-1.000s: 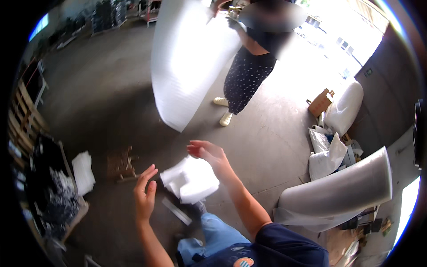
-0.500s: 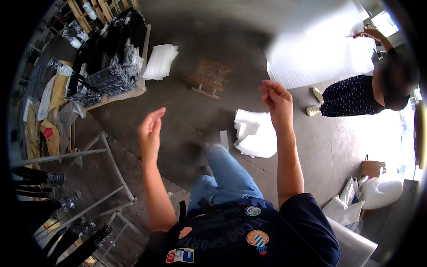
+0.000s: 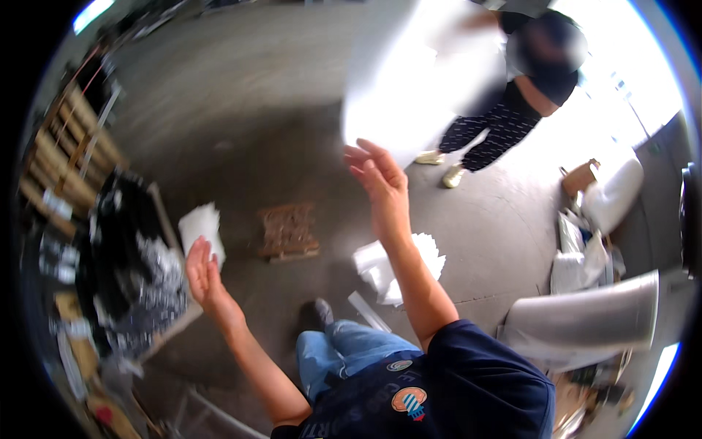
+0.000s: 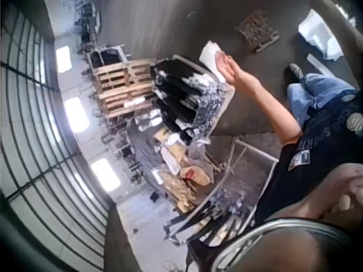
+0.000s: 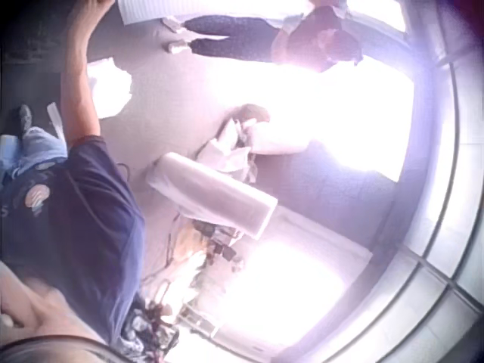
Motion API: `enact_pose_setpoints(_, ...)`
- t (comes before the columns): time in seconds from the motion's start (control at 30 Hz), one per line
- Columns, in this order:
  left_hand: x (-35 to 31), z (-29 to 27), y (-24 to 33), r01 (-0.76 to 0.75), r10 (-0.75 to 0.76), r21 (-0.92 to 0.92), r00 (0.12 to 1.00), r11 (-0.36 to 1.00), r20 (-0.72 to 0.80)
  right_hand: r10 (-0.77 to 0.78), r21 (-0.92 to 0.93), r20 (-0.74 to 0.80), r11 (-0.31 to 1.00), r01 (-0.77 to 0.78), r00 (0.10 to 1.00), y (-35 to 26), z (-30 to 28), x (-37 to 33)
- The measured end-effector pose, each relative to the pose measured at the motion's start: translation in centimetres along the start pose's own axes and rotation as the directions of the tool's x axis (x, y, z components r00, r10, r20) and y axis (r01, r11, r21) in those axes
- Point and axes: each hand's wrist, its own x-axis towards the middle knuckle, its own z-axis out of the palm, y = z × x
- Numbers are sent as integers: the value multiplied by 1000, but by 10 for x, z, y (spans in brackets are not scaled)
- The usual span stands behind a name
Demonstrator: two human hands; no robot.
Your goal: The person organizes and stacks several white foam sheets by hand, picking them up from a pile and placing them into a neat stack on the ground.
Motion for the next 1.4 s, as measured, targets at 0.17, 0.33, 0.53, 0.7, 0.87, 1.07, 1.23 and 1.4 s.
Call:
enact_pose_setpoints(0.17,28,118,-31,105,-60,-311,987,944,150,-129,-102,-88,988,120,988,12,15,-7)
enact_pose_setpoints(0.33,-12,171,-64,187,-267,190,682,964,682,122,4,-243,992,-124,962,61,-32,-34)
enact_pose_setpoints(0.53,36,40,-150,82,-368,367,401,927,839,74,-169,-605,961,-218,793,-23,-140,-115)
enact_pose_setpoints(0.7,67,-79,-200,-14,-609,637,281,770,742,16,-165,-814,952,-258,581,-55,-124,-219)
enact_pose_setpoints(0.87,76,-111,-242,-225,-650,685,216,693,729,0,-79,-934,975,-206,358,-64,-83,-298)
enact_pose_setpoints(1.07,50,41,-199,-508,-418,318,-95,801,903,-170,-234,-919,961,-146,357,-107,-78,-312)
enact_pose_setpoints(1.23,-5,125,-83,-298,-97,29,-216,954,971,-299,-371,-849,925,-87,435,-135,-72,-321)
enact_pose_setpoints(1.4,-49,152,76,-116,258,-263,-54,958,965,-531,-649,-620,761,2,577,-197,-65,-311)
